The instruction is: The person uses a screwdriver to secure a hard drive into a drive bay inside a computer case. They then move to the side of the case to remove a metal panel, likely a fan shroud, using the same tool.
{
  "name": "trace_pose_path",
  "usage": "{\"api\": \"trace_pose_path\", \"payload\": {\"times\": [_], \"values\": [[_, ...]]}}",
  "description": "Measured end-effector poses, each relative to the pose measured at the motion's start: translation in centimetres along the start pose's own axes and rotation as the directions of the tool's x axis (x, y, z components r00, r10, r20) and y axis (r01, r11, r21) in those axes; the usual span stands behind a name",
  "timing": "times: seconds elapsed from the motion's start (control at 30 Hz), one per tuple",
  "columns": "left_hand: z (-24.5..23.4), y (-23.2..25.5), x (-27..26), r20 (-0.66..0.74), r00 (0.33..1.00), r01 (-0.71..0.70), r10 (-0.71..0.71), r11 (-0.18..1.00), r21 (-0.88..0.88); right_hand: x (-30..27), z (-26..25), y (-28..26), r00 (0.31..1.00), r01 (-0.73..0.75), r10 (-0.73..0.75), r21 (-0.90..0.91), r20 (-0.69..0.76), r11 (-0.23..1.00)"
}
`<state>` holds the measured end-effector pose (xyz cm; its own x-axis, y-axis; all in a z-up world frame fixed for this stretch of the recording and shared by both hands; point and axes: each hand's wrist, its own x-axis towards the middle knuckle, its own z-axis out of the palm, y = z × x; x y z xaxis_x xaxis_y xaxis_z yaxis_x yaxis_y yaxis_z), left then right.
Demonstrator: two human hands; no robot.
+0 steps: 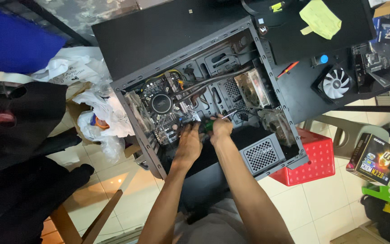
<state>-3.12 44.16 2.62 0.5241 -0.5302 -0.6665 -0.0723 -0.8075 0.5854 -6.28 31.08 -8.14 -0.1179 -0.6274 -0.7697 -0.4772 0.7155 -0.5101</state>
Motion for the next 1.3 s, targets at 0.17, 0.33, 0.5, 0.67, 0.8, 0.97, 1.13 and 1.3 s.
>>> {"api": "trace_pose_path", "payload": {"times": [0.17,0.33,0.5,0.67,0.8,0.97,1.13,1.3], "values": [[1.0,-0.9,1.2,-0.005,1.0,-0.021,0.021,1.0,-0.012,1.0,0.0,0.0,0.999,0.018,-0.02,-0.035,-0.03,0.999],[-0.3,0.7,0.2,0.016,1.0,0.007,-0.007,1.0,0.006,0.7,0.3,-0.6,0.999,-0.001,0.0,-0.008,-0.055,1.0],[-0.4,0.9,0.2,-0.04,0.999,-0.033,0.034,0.999,0.009,1.4,0.4,-0.5,0.997,-0.002,0.003,0.008,-0.082,1.0],[-0.5,1.0,-0.1,-0.079,0.994,-0.07,0.072,0.997,0.033,1.3,0.8,-0.3,0.996,0.007,-0.008,-0.013,-0.094,1.0],[0.4,0.4,0.4,-0.047,0.999,-0.013,0.016,0.998,0.065,2.8,1.0,0.5,0.995,0.005,-0.003,0.019,-0.101,1.0],[1.9,-1.2,1.6,-0.044,0.998,-0.043,0.045,0.998,0.037,2.5,1.0,0.7,0.994,0.033,-0.036,-0.026,-0.103,0.999],[0.6,-0.2,0.2,-0.03,0.999,-0.04,0.042,0.997,0.066,0.4,0.4,-0.5,0.995,0.019,-0.023,-0.048,-0.099,0.999],[0.6,-0.4,0.7,-0.067,0.994,-0.081,0.085,0.995,0.053,0.1,0.1,-0.8,0.992,0.032,-0.04,-0.072,-0.117,0.997]]}}
